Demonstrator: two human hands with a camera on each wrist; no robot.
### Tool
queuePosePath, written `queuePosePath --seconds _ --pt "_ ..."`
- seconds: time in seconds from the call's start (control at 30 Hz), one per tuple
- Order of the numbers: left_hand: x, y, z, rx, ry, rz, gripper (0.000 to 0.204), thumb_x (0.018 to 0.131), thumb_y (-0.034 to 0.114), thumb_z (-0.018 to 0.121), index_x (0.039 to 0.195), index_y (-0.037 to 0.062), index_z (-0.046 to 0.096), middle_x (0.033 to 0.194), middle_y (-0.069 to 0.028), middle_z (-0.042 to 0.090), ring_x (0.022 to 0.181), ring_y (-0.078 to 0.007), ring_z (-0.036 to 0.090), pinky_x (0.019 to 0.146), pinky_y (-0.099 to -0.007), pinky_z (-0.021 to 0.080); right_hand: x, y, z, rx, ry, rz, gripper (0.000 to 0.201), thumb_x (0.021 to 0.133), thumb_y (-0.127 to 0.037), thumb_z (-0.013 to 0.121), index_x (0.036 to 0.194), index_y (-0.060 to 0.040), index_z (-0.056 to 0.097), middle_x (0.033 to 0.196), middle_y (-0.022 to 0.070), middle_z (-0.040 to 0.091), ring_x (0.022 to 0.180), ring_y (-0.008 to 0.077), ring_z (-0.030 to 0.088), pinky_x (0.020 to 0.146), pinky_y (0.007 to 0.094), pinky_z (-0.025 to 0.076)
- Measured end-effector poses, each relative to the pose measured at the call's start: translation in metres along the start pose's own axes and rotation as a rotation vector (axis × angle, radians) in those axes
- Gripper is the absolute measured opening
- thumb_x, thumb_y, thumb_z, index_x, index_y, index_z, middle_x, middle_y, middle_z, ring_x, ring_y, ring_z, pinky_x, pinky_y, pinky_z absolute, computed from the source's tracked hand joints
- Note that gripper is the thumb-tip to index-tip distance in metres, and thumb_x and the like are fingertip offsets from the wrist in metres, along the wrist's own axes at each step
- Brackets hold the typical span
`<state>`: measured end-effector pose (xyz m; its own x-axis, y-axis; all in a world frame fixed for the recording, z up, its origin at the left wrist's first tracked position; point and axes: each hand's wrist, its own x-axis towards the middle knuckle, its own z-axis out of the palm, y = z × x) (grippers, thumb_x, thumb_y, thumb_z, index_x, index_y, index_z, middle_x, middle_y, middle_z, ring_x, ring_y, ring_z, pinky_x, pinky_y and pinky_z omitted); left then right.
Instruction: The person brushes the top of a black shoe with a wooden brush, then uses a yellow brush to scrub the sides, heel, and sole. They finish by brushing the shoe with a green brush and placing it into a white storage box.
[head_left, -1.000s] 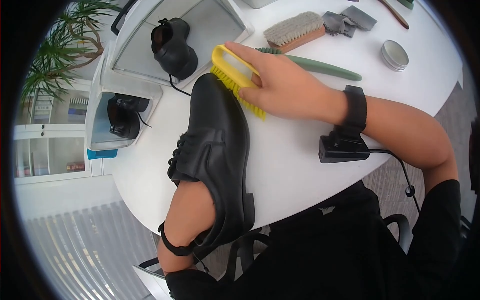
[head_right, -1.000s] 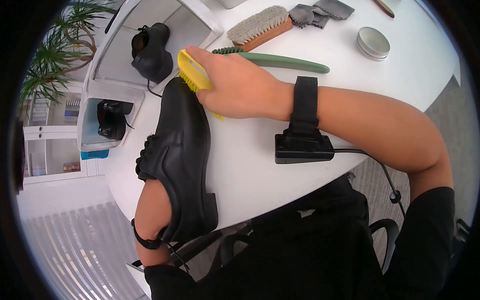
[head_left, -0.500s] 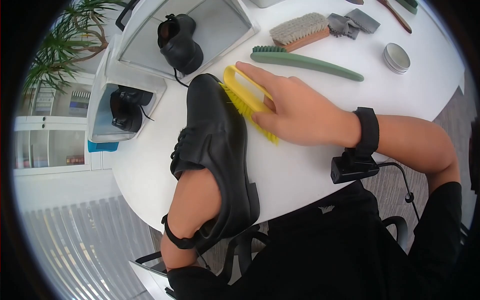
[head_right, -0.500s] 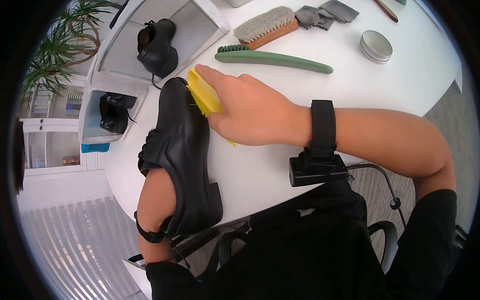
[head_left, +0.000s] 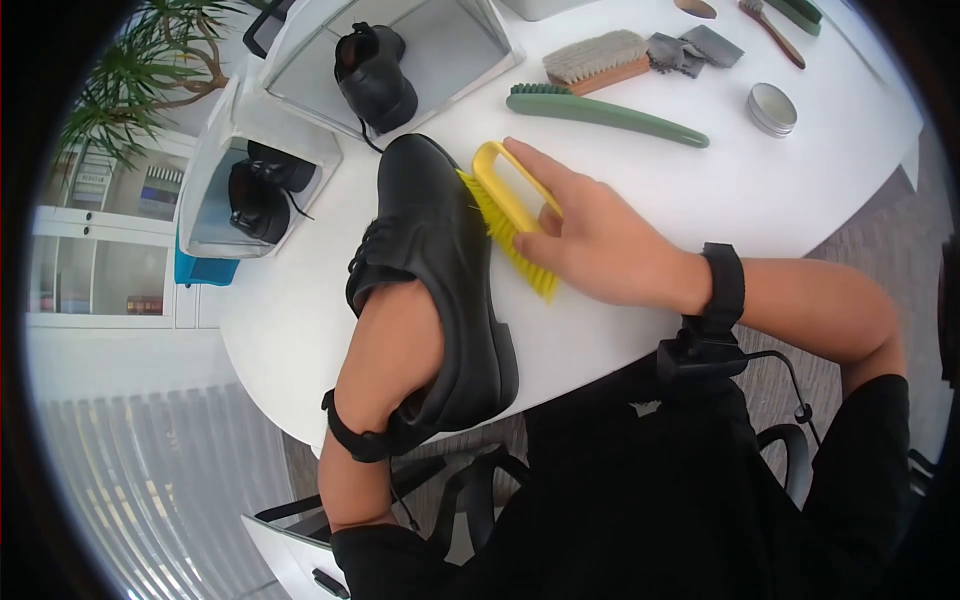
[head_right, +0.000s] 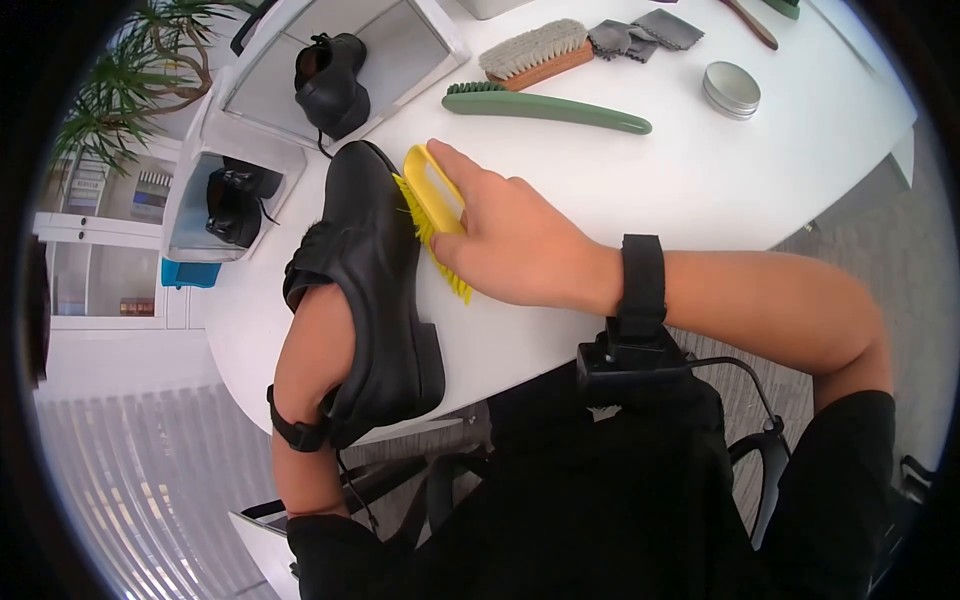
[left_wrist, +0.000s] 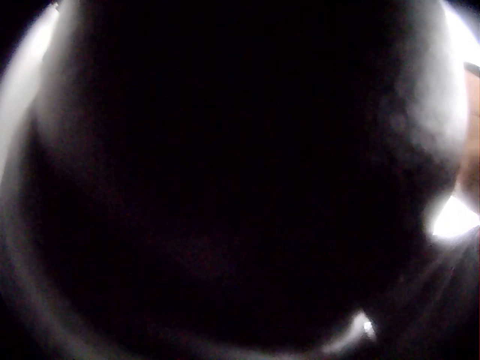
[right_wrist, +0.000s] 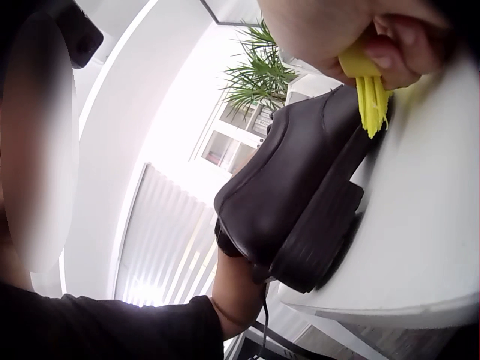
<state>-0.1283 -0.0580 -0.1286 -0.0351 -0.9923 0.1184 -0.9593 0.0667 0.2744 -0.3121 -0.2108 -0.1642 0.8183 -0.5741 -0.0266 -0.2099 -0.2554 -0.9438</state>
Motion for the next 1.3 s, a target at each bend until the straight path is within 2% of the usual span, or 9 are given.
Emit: queuePosePath --seconds 0.1,0.23,0.3,0.47,0.87,0.93,1.17,1.23,1.3 --pt "0.0 0.003 -0.003 0.024 -0.003 0.034 0.033 0.087 0.01 0.062 0.115 -0.0046 0.065 0.109 -0.0274 0.068 0.103 -0.0459 0.063 0.094 -0.0477 0.05 -0.01 -0.003 0.007 0.002 0.009 0.049 0.082 0.091 -0.011 0.062 0.162 -0.0022 0.023 0.073 0.0116 0.056 0.068 0.0193 0.053 0.069 0.0334 0.048" --pt "0.003 0.005 -0.01 0.014 -0.202 -0.144 0.044 0.093 0.013 0.063 0.134 -0.0026 0.059 0.129 -0.0228 0.065 0.12 -0.0404 0.06 0.107 -0.0437 0.044 -0.023 -0.007 0.01 0.032 0.013 0.071 0.082 0.09 -0.011 0.062 0.162 -0.0004 0.023 0.073 0.0113 0.057 0.068 0.0189 0.053 0.07 0.0323 0.048" --pt "0.004 0.003 -0.009 -0.015 -0.186 -0.147 0.043 0.093 0.013 0.063 0.133 -0.0026 0.06 0.128 -0.0231 0.065 0.119 -0.0404 0.059 0.107 -0.0432 0.044 -0.029 -0.008 0.012 0.082 -0.008 0.061 0.085 0.087 -0.016 0.064 0.157 0.0095 0.024 0.08 0.0282 0.069 0.075 0.0358 0.071 0.073 0.0394 0.056" --pt "0.002 -0.008 0.007 -0.069 0.066 0.044 0.024 0.088 0.01 0.061 0.107 -0.0021 0.066 0.102 -0.0259 0.068 0.098 -0.0449 0.063 0.088 -0.0477 0.05 -0.049 -0.02 0.016 0.12 -0.073 0.116 0.086 0.086 -0.016 0.065 0.157 0.0099 0.024 0.084 0.0293 0.069 0.077 0.0349 0.072 0.074 0.0383 0.056" --pt "0.001 -0.01 0.006 0.036 0.004 0.058 0.021 0.089 0.011 0.06 0.104 -0.0027 0.066 0.104 -0.0256 0.068 0.1 -0.0437 0.063 0.089 -0.0466 0.05 -0.091 -0.015 0.026 0.097 -0.079 -0.032 0.083 0.086 -0.011 0.062 0.156 0.0089 0.024 0.08 0.0291 0.067 0.074 0.0385 0.07 0.075 0.0422 0.055" --pt "0.0 -0.007 -0.001 0.04 -0.212 -0.135 0.048 0.095 0.017 0.064 0.139 -0.0005 0.056 0.141 -0.0227 0.057 0.131 -0.0385 0.051 0.114 -0.0416 0.039 -0.097 -0.014 0.026 0.084 -0.092 -0.023 0.083 0.086 -0.01 0.061 0.157 0.0083 0.023 0.08 0.0297 0.067 0.075 0.0391 0.07 0.075 0.0427 0.055" --pt "0.008 -0.01 0.005 0.086 -0.242 -0.159 0.045 0.094 0.017 0.064 0.135 -0.0011 0.058 0.136 -0.0229 0.06 0.128 -0.0386 0.053 0.111 -0.041 0.041 -0.124 0.0 0.046 0.117 0.01 -0.204 0.085 0.085 -0.002 0.062 0.158 0.0049 0.02 0.076 0.0311 0.065 0.07 0.0457 0.068 0.071 0.0448 0.055" --pt "0.008 -0.016 0.016 0.117 -0.043 0.019 0.02 0.089 0.011 0.06 0.102 -0.0026 0.068 0.101 -0.0249 0.069 0.095 -0.0427 0.065 0.086 -0.0455 0.052 -0.138 -0.005 0.047 0.159 -0.028 -0.167 0.09 0.085 -0.001 0.062 0.16 0.0033 0.014 0.075 0.0294 0.065 0.067 0.0446 0.067 0.068 0.0451 0.054" --pt "0.006 -0.001 0.005 0.111 -0.035 0.034 0.02 0.089 0.011 0.06 0.102 -0.0027 0.068 0.101 -0.0247 0.069 0.095 -0.0424 0.065 0.086 -0.0454 0.052 -0.148 -0.006 0.052 0.161 -0.048 -0.142 0.091 0.086 -0.001 0.062 0.161 0.0026 0.011 0.074 0.0283 0.065 0.066 0.0434 0.067 0.067 0.0445 0.054"
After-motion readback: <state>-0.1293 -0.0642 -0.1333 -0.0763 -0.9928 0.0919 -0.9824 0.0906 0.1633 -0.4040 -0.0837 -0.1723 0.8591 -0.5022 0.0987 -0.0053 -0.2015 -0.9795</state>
